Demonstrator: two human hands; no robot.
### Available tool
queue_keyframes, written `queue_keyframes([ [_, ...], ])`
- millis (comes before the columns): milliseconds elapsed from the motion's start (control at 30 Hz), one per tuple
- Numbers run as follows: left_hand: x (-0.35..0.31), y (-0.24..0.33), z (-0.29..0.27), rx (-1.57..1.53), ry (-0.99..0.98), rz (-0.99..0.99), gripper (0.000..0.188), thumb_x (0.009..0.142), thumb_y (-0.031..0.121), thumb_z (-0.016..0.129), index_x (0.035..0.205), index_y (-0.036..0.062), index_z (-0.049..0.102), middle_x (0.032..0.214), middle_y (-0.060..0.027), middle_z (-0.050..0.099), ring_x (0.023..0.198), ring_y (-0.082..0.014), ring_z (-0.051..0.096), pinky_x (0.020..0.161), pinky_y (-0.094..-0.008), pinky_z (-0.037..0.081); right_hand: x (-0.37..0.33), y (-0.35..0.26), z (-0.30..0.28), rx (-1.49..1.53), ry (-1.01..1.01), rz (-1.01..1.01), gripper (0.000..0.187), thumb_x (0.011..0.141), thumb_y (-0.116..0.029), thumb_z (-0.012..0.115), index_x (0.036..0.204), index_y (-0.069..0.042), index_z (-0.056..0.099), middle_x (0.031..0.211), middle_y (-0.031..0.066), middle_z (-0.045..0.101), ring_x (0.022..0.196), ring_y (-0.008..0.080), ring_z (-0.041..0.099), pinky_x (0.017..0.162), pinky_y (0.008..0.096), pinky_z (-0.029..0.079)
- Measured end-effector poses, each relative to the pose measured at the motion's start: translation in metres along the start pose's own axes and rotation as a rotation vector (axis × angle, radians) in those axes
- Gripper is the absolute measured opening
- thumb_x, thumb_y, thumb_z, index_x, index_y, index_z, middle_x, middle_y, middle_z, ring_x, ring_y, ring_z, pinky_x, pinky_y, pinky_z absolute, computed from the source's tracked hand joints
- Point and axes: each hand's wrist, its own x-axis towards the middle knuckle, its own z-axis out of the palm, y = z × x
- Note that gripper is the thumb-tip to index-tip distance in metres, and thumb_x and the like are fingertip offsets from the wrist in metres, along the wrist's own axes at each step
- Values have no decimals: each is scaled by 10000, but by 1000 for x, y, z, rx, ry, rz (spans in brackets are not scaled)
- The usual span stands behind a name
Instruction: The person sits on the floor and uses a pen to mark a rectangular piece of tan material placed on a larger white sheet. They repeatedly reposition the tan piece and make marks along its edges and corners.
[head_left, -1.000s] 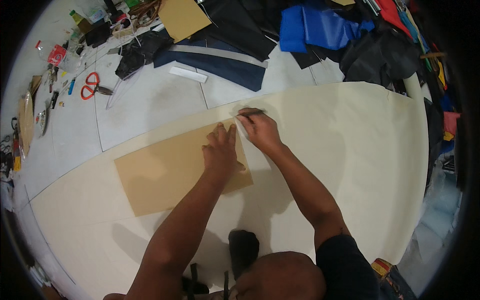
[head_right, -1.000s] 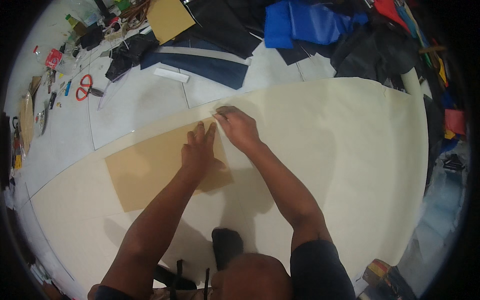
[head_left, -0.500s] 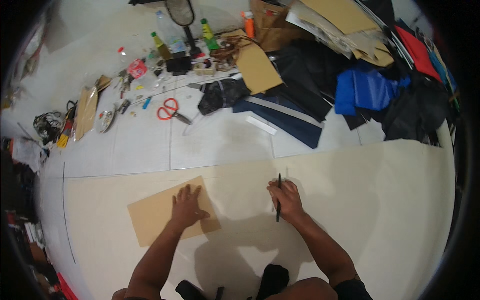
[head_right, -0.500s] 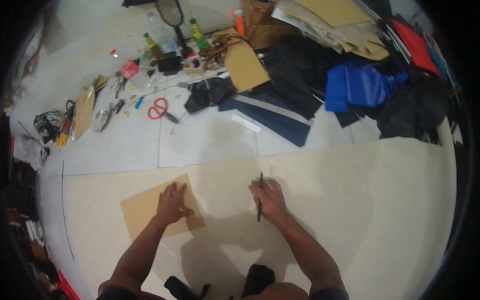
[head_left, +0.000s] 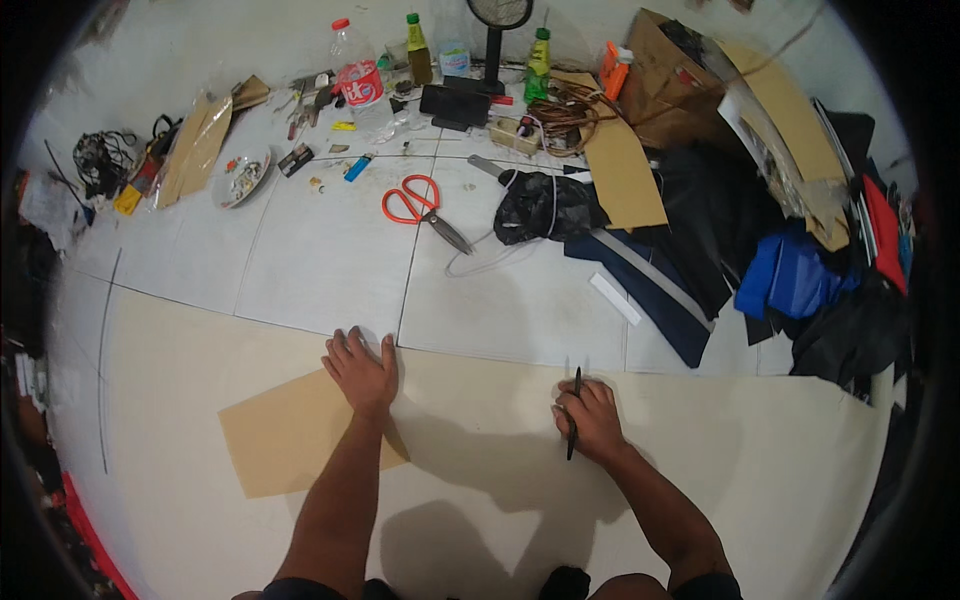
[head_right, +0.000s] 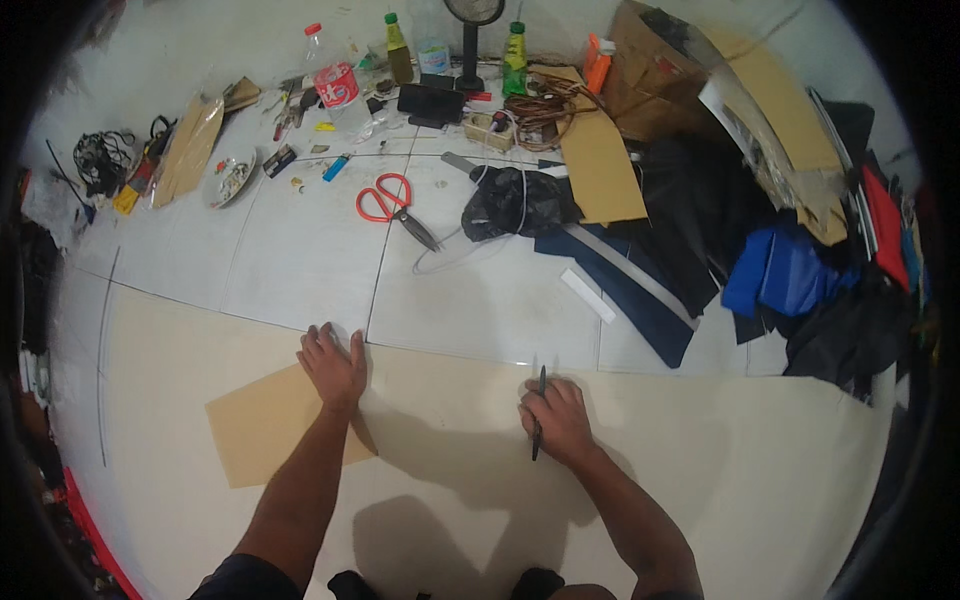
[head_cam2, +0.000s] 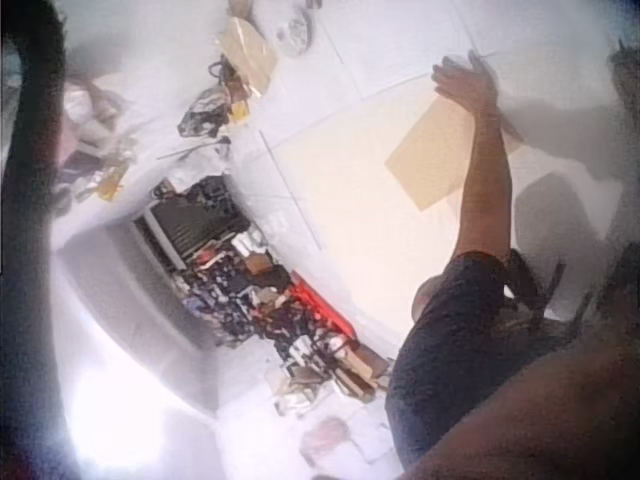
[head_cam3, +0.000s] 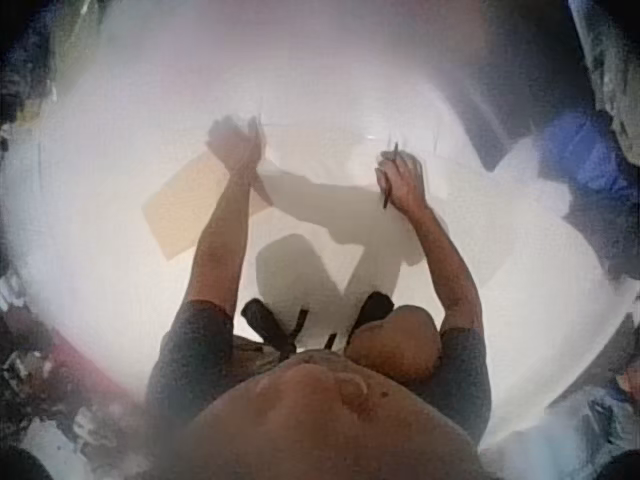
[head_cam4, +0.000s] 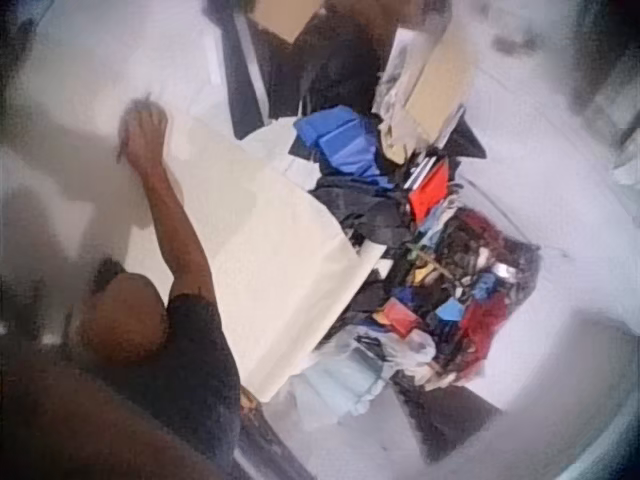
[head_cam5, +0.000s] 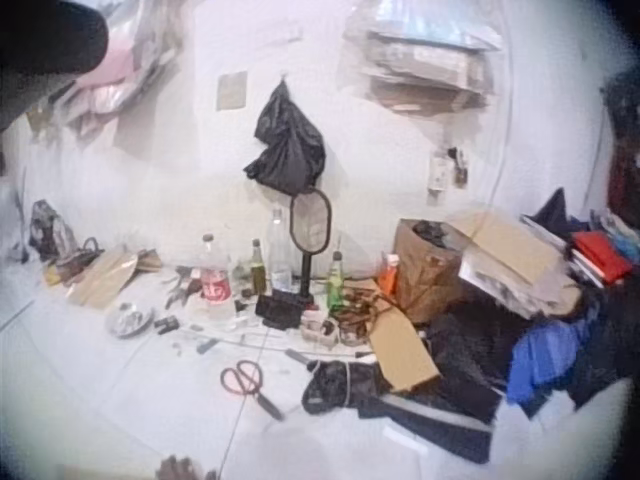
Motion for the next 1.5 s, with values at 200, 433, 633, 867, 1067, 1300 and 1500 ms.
queue_keyframes([
  [200, 2, -3, 3, 4, -38, -57, 658, 944, 473, 613, 1403, 17, 494, 1508, -254, 409, 1458, -442, 297, 1222, -597, 170, 70, -7, -22, 30, -48, 74, 194, 858, -182, 726, 992, -90, 619, 1119, 97, 685, 1016, 332, 597, 967, 479, 409],
  [433, 11, -1, -5, -41, -154, -134, 699, 917, 507, 612, 1408, 22, 501, 1545, -255, 365, 1498, -437, 230, 1234, -609, 119, 239, 0, -35, -167, 75, -134, 209, 824, -99, 730, 984, -92, 596, 1182, 115, 674, 1108, 326, 582, 1031, 526, 385],
  [633, 15, -1, -10, -24, -234, -156, 702, 908, 493, 615, 1401, 6, 503, 1543, -270, 356, 1502, -456, 205, 1233, -626, 101, 410, 39, -22, -387, -17, -292, 155, 868, -132, 677, 993, -86, 599, 1304, 132, 646, 1301, 365, 518, 1177, 612, 270],
  [867, 8, -8, 3, 8, -163, -118, 675, 852, 463, 652, 1336, 6, 542, 1505, -276, 396, 1465, -483, 265, 1206, -660, 167, 576, 78, 25, -595, 8, -516, 251, 917, -261, 658, 1090, -84, 624, 1388, 154, 607, 1435, 383, 418, 1213, 670, 179],
  [1067, 10, -8, 0, 19, -148, -74, 687, 851, 440, 666, 1336, -23, 521, 1496, -297, 392, 1446, -507, 293, 1195, -652, 190, 606, 102, 39, -672, -46, -550, 293, 921, -345, 661, 1056, -87, 621, 1367, 163, 621, 1435, 390, 417, 1217, 676, 162],
  [1300, 11, -6, -1, 29, -149, -84, 692, 852, 444, 663, 1346, -19, 517, 1498, -293, 394, 1456, -495, 287, 1198, -652, 184, 606, 107, 44, -610, -36, -569, 308, 926, -367, 658, 1027, -82, 600, 1335, 183, 635, 1431, 400, 422, 1212, 690, 147],
  [1500, 10, -4, -3, 26, -163, -63, 710, 864, 442, 650, 1386, -10, 483, 1501, -289, 394, 1462, -489, 282, 1203, -650, 181, 594, 97, 31, -577, 53, -500, 300, 925, -343, 669, 1048, -76, 610, 1353, 186, 625, 1420, 386, 433, 1206, 691, 146],
])
